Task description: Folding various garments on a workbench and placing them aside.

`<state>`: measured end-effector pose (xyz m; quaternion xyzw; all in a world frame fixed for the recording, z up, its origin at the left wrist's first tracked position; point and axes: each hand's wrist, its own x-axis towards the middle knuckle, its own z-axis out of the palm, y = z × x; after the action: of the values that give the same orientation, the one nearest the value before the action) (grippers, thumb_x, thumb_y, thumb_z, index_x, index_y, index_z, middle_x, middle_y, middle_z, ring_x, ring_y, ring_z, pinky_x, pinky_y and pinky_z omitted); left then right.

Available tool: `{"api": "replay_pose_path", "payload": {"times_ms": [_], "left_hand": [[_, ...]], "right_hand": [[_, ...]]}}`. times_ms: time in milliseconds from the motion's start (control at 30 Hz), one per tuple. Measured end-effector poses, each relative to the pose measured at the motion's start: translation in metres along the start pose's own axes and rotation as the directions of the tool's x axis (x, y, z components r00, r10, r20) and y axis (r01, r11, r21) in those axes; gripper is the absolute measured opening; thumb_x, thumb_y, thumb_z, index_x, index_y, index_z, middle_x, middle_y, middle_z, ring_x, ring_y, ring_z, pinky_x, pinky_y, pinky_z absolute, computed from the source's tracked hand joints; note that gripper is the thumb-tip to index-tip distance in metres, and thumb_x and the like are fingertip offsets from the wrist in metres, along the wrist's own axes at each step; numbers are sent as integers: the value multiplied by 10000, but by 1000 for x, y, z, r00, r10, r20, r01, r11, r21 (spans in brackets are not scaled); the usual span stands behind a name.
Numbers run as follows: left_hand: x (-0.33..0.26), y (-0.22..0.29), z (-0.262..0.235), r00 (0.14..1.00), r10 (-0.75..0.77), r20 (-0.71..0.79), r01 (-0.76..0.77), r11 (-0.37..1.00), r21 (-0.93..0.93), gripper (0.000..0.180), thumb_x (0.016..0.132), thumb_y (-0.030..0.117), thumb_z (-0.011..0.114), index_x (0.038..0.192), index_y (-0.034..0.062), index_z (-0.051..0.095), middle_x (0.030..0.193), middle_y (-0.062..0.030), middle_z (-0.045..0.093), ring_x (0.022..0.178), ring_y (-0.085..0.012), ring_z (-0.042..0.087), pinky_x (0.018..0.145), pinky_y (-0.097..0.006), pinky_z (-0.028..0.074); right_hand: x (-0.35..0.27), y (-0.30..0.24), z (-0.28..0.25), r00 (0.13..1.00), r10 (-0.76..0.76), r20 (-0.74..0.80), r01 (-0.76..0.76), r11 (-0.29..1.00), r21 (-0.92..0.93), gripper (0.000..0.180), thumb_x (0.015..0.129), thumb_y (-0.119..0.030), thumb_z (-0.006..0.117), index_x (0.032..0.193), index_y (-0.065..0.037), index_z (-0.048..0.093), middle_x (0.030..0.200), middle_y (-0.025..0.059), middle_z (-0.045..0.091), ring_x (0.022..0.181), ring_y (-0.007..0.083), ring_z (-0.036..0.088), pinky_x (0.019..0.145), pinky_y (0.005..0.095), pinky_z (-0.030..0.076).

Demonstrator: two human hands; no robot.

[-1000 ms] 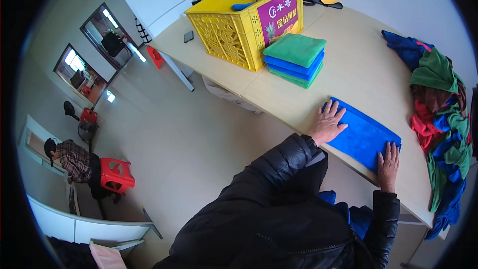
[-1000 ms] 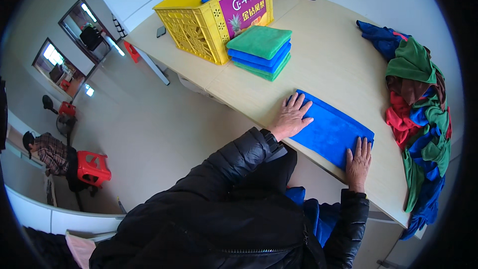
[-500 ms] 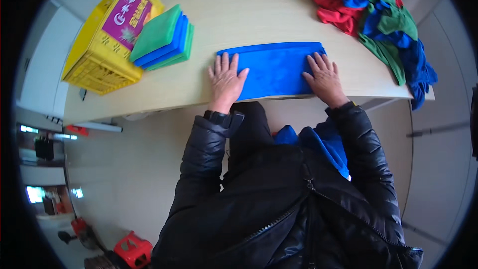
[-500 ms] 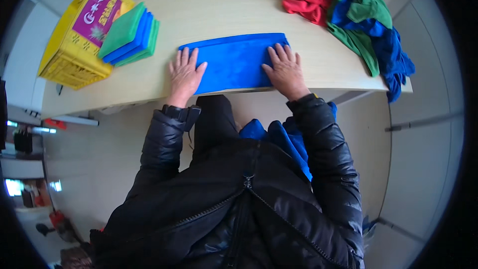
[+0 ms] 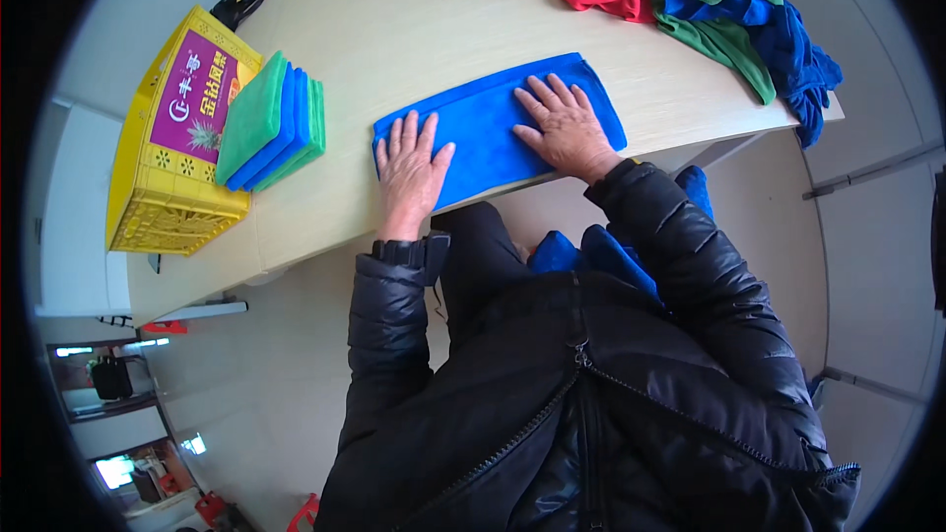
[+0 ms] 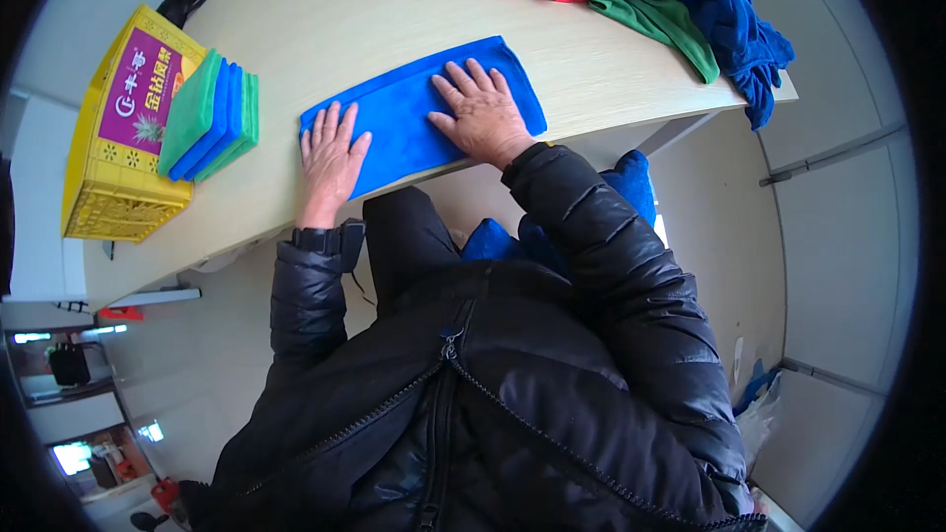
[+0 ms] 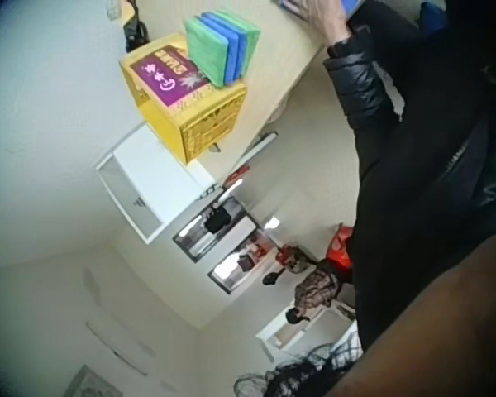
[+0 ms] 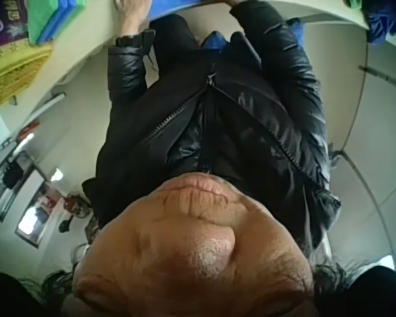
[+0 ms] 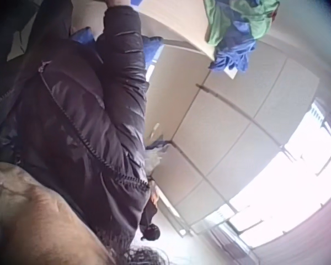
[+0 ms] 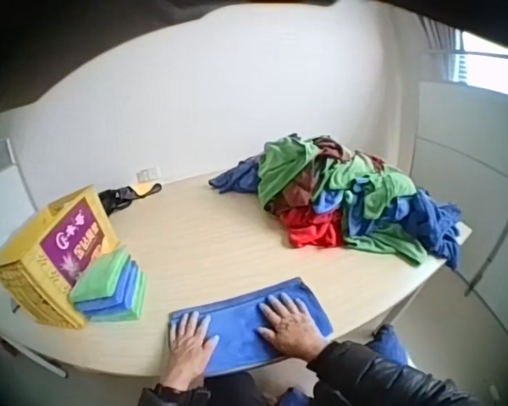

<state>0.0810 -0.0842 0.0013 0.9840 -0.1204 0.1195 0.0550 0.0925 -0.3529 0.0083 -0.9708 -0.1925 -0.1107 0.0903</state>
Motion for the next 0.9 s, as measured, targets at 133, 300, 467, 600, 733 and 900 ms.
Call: {"api": "replay_pose_path", "payload": {"times_ms": [133, 300, 467, 600, 733, 900], "left_hand": [[-4, -19, 5, 995, -95, 30, 97, 993, -66, 613, 1023, 501, 420, 1553, 202, 348, 1620, -115, 296, 1505, -334, 220, 1200, -515, 205], [-16, -36, 7, 989, -128, -79, 128, 992, -4, 645, 1011, 498, 457, 1540, 145, 352, 1556, -156, 388, 1440, -362, 337, 1158, -512, 289], [-24, -18, -18, 912, -402, -82, 394, 914, -99, 571, 940, 457, 605, 1301, 18, 547, 1310, -202, 569, 1226, -392, 524, 1024, -511, 412], [-15, -9, -21, 865, -500, -40, 495, 864, -90, 464, 899, 369, 685, 1159, -9, 611, 1160, -212, 644, 1076, -401, 609, 933, -491, 473], [-3, -30, 1, 838, -540, 77, 510, 727, -460, 360, 873, 266, 730, 1091, -5, 637, 1048, -162, 693, 967, -347, 662, 866, -465, 511], [-3, -43, -13, 870, -308, 385, 403, -8, -915, 351, 876, 172, 743, 1145, -17, 622, 1109, -114, 688, 987, -242, 663, 879, -414, 533]], "right_hand": [[2, 32, 0, 994, 108, -26, -109, 994, -30, 659, 1009, -556, 419, 1508, -125, 414, 1569, 136, 376, 1476, 344, 291, 1200, 511, 221], [0, 55, -5, 976, 217, -15, -216, 976, 35, 667, 1003, -546, 436, 1508, -111, 407, 1569, 144, 372, 1477, 352, 287, 1197, 523, 226], [-11, 47, -14, 947, 319, 35, -316, 947, -65, 665, 1017, -522, 435, 1528, -101, 368, 1599, 155, 318, 1492, 363, 255, 1207, 541, 196], [-8, 0, -14, 988, 111, -102, -120, 989, -87, 661, 1009, -501, 463, 1525, -99, 374, 1596, 157, 323, 1492, 365, 253, 1202, 554, 198], [4, -40, -3, 997, -6, -80, 7, 1000, 12, 650, 1009, -488, 462, 1524, -100, 382, 1595, 155, 326, 1494, 364, 250, 1198, 555, 202], [12, -41, 7, 997, 80, -21, -80, 996, 36, 628, 1018, -480, 438, 1523, -108, 391, 1597, 148, 327, 1495, 367, 246, 1199, 560, 190]]}}
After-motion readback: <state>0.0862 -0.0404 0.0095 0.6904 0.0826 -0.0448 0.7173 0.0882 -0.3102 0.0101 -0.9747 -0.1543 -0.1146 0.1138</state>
